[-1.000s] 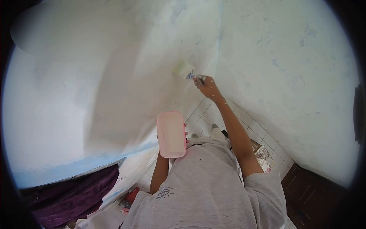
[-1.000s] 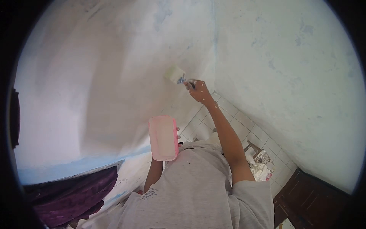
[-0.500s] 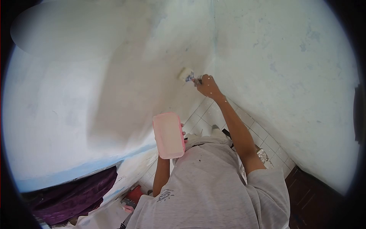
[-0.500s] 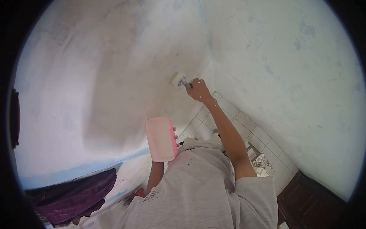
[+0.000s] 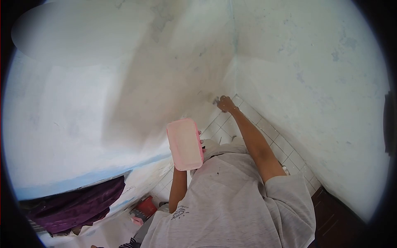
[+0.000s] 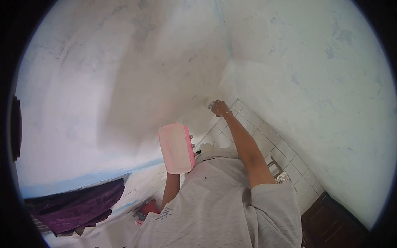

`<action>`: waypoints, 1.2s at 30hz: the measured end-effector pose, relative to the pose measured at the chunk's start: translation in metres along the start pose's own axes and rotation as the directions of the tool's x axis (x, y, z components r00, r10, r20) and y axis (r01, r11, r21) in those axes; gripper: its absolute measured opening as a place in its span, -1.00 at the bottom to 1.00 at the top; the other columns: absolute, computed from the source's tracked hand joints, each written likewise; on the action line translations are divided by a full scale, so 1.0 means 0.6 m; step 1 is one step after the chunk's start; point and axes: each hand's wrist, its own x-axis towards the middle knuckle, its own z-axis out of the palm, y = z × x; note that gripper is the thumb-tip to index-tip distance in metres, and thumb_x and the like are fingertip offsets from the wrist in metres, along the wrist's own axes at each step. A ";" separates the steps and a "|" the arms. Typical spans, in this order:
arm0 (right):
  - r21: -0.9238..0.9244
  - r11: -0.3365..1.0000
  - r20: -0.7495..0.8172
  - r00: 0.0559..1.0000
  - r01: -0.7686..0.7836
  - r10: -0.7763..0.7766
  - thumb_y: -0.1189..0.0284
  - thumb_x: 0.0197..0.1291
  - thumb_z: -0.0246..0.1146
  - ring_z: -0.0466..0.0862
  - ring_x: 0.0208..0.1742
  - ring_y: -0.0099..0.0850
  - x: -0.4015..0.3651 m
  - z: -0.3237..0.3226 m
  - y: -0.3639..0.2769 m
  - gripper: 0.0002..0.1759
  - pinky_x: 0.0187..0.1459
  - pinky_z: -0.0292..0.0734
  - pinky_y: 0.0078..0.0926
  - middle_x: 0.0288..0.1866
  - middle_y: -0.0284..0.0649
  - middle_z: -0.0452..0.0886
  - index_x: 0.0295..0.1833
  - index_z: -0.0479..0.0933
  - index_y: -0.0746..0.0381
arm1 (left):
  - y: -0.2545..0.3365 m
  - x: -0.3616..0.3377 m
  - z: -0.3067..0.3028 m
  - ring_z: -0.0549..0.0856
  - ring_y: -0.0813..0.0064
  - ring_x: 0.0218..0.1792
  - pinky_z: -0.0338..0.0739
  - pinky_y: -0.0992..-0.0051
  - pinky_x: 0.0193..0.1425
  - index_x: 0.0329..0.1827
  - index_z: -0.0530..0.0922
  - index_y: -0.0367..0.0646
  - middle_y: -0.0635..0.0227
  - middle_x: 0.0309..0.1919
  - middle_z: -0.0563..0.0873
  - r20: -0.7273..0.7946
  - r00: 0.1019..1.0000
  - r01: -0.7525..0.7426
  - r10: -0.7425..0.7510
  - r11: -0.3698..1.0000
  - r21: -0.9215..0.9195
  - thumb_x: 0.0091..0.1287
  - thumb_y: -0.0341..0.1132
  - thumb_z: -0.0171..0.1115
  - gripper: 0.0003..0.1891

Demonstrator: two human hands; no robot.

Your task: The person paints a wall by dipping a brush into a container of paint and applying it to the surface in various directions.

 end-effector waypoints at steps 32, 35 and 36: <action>0.885 0.466 -0.132 0.955 -0.008 0.266 0.31 0.32 0.17 0.38 -0.72 -0.47 -0.151 -0.442 -0.104 -0.63 -0.62 0.31 -0.42 -0.75 -0.30 0.34 -0.50 0.51 0.30 | -0.019 0.035 -0.001 0.57 -0.07 0.03 0.54 -0.29 0.03 0.45 0.22 -0.09 -0.02 0.22 0.43 0.008 0.999 -0.035 0.037 0.984 -0.175 0.38 0.21 -0.02 -0.28; 0.704 0.657 -0.474 0.867 0.270 0.153 0.29 0.41 0.09 0.37 -0.67 -0.49 -0.103 -0.369 -0.073 -0.60 -0.59 0.31 -0.43 -0.67 -0.31 0.37 -0.46 0.48 0.31 | -0.015 0.041 -0.006 0.57 -0.07 0.03 0.53 -0.30 0.04 0.46 0.22 -0.08 -0.01 0.23 0.41 0.021 0.999 -0.043 0.047 0.988 -0.151 0.38 0.21 -0.02 -0.28; 0.395 0.817 -0.706 0.708 0.420 -0.023 0.31 0.42 0.07 0.48 -0.61 -0.43 -0.070 -0.297 -0.048 -0.64 -0.51 0.41 -0.38 -0.63 -0.24 0.45 -0.40 0.51 0.32 | -0.014 0.041 -0.007 0.57 -0.07 0.03 0.51 -0.30 0.06 0.46 0.21 -0.08 -0.01 0.24 0.40 0.033 0.998 -0.040 0.045 0.988 -0.148 0.38 0.20 -0.01 -0.28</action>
